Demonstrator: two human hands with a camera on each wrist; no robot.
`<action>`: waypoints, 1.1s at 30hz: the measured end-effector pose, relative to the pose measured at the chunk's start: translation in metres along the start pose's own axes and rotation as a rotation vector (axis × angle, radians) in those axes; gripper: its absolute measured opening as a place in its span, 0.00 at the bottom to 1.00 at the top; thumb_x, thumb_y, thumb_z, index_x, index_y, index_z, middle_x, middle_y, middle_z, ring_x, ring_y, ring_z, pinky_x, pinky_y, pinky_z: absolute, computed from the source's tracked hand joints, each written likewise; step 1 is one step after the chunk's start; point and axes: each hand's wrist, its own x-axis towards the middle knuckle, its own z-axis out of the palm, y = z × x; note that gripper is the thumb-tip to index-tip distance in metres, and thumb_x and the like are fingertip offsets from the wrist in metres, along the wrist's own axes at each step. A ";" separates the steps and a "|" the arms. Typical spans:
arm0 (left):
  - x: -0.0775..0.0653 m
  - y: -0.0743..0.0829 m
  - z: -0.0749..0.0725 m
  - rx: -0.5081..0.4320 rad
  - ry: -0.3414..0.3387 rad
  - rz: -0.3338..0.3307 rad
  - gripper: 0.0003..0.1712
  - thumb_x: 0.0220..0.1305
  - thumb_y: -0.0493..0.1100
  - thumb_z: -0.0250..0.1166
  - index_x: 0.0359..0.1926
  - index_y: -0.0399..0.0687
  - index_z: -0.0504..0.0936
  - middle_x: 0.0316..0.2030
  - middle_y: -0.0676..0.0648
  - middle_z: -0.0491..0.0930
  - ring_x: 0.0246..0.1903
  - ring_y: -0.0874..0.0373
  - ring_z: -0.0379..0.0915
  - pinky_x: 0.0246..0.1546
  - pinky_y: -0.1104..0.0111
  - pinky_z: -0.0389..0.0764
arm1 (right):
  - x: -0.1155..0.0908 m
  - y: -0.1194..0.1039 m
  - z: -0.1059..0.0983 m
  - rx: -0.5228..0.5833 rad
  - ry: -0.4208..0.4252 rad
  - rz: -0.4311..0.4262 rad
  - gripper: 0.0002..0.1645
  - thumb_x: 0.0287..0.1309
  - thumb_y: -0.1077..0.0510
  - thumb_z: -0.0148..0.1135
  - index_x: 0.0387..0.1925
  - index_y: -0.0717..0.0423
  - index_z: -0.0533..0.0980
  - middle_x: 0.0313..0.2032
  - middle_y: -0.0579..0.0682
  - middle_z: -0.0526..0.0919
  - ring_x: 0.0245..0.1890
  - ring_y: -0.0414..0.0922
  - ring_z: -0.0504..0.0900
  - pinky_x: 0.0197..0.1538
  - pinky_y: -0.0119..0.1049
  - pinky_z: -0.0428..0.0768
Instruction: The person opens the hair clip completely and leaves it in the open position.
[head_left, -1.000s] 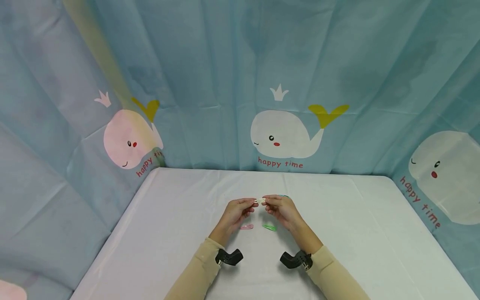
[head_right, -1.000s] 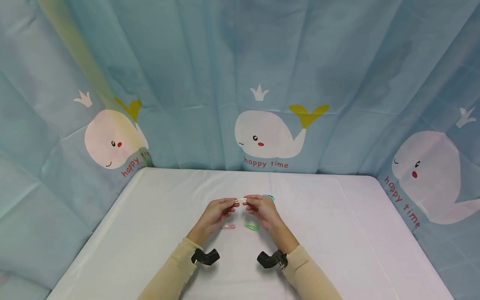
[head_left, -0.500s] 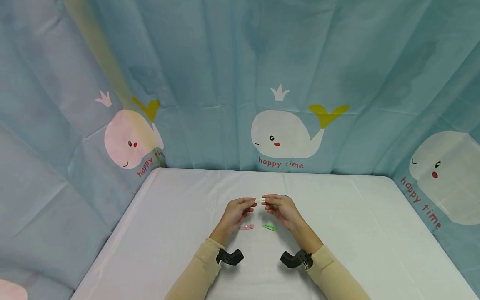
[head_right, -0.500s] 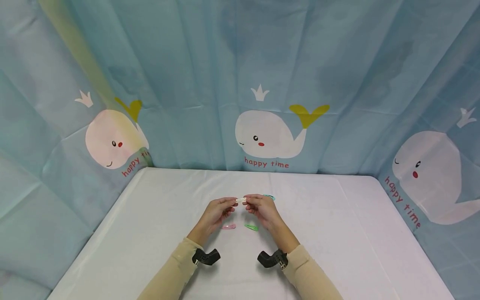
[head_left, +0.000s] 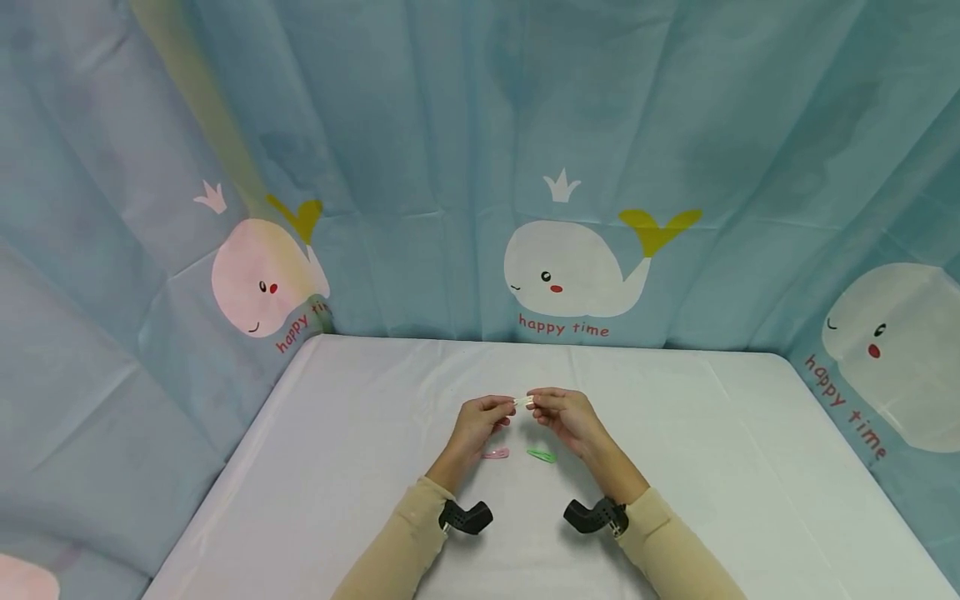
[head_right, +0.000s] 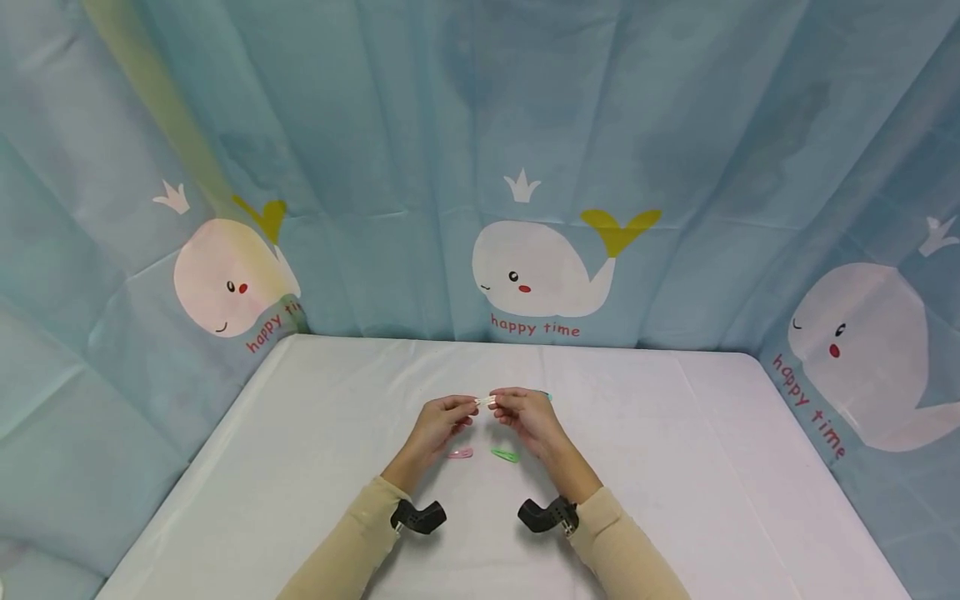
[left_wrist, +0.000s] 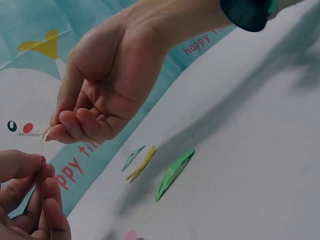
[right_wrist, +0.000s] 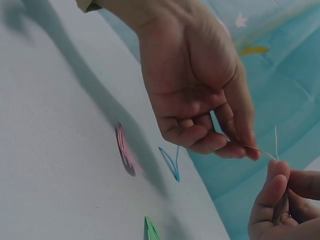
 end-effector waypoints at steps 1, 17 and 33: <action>0.000 -0.001 0.001 0.022 0.005 0.013 0.15 0.64 0.40 0.64 0.47 0.32 0.83 0.30 0.52 0.84 0.27 0.64 0.75 0.34 0.72 0.75 | 0.000 0.000 0.000 -0.005 0.004 0.000 0.22 0.66 0.66 0.55 0.55 0.79 0.70 0.25 0.45 0.83 0.25 0.36 0.79 0.30 0.25 0.78; 0.011 -0.004 0.011 0.203 0.014 0.056 0.12 0.62 0.36 0.65 0.45 0.35 0.85 0.31 0.47 0.84 0.29 0.62 0.73 0.32 0.72 0.75 | 0.021 0.006 -0.013 -0.167 0.074 -0.023 0.18 0.66 0.66 0.55 0.52 0.77 0.74 0.24 0.44 0.83 0.24 0.36 0.77 0.30 0.27 0.78; 0.027 -0.007 0.013 0.338 0.138 0.067 0.08 0.57 0.35 0.67 0.38 0.35 0.86 0.28 0.44 0.84 0.25 0.63 0.75 0.28 0.73 0.76 | 0.059 0.004 -0.019 -0.403 0.102 -0.019 0.13 0.60 0.65 0.61 0.43 0.73 0.80 0.21 0.45 0.82 0.20 0.37 0.76 0.27 0.29 0.76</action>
